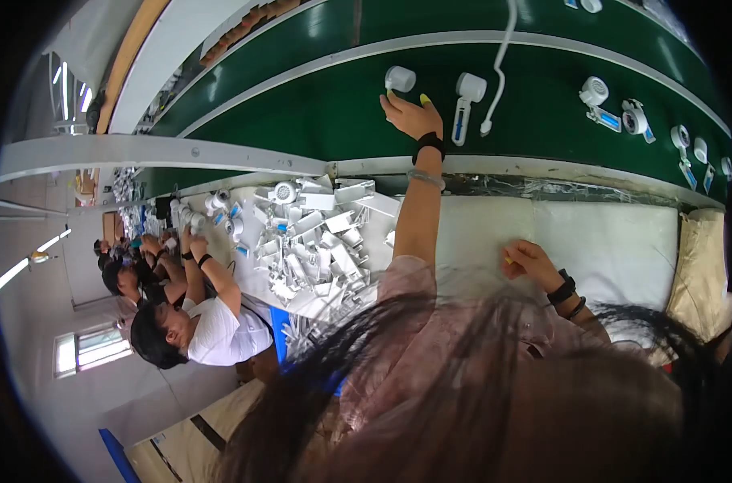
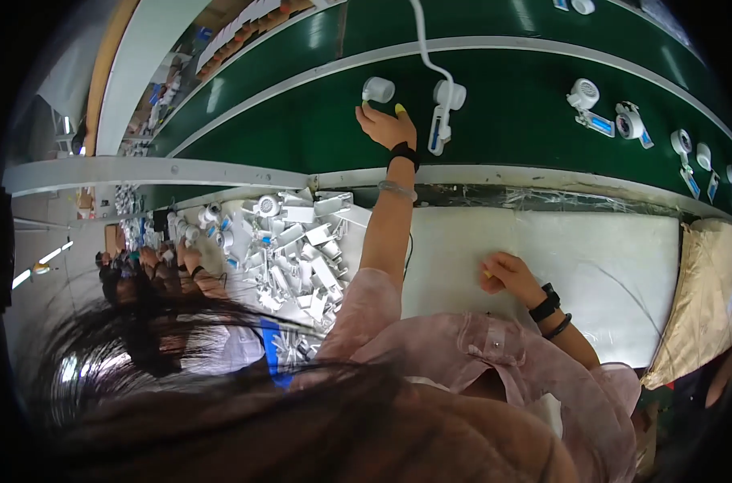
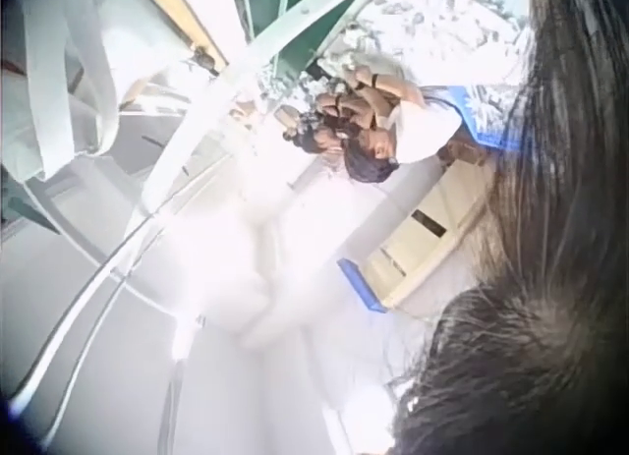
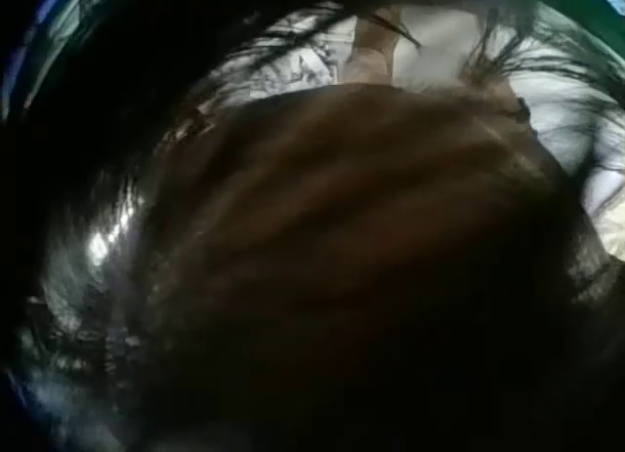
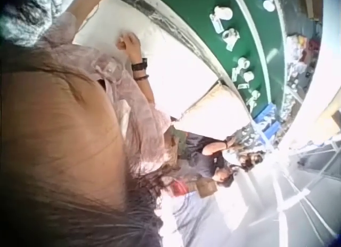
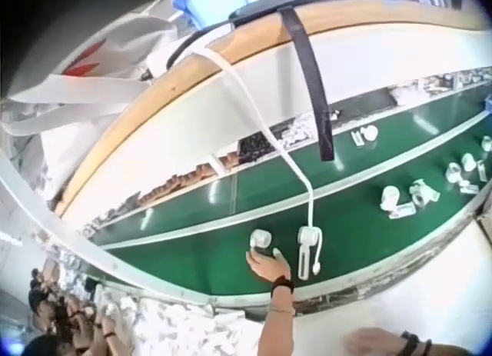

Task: Assembling small electronic components on a production line.

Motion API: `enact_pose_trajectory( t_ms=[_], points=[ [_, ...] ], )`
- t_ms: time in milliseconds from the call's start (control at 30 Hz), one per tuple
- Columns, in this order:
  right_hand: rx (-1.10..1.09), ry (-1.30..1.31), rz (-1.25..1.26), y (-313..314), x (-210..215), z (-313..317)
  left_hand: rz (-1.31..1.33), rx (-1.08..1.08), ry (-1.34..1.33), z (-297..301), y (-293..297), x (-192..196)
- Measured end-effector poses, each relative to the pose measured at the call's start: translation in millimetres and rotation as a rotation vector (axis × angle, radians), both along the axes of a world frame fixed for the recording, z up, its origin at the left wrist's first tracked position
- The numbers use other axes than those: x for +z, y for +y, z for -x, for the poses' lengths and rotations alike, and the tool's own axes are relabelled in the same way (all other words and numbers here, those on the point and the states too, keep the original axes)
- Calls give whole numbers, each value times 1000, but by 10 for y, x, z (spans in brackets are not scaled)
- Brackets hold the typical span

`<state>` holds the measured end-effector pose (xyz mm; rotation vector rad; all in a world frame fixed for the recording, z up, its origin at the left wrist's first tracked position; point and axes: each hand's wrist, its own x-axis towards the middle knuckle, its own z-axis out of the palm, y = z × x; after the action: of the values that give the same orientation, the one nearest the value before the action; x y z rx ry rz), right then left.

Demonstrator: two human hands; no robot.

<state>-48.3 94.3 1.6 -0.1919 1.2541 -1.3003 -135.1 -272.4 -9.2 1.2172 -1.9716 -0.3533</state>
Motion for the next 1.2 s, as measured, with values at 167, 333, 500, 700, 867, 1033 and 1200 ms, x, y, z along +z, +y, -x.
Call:
enact_pose_trajectory(
  t_ms=[167,333,500,700,867,1033,1200],
  points=[
    [-21,-7,-55,-13,61,54,-320,180,-376,-219,-532,-186],
    [-72,-44,-86,20,70,54,-365,70,-345,-367,-444,-137],
    [58,68,-55,-161,106,59,-389,-177,295,-948,-848,-165],
    [-309,652,199,-104,425,-106,-733,-760,37,-1408,226,747],
    [-154,1588,257,-358,1157,-84,-367,-1320,-387,-1974,1103,1316],
    [427,892,169,-226,1028,-166,-265,-1417,-535,-2149,1712,1535],
    [260,534,256,27,966,-362,-292,-1407,-249,-2348,1811,1427]
  ],
)
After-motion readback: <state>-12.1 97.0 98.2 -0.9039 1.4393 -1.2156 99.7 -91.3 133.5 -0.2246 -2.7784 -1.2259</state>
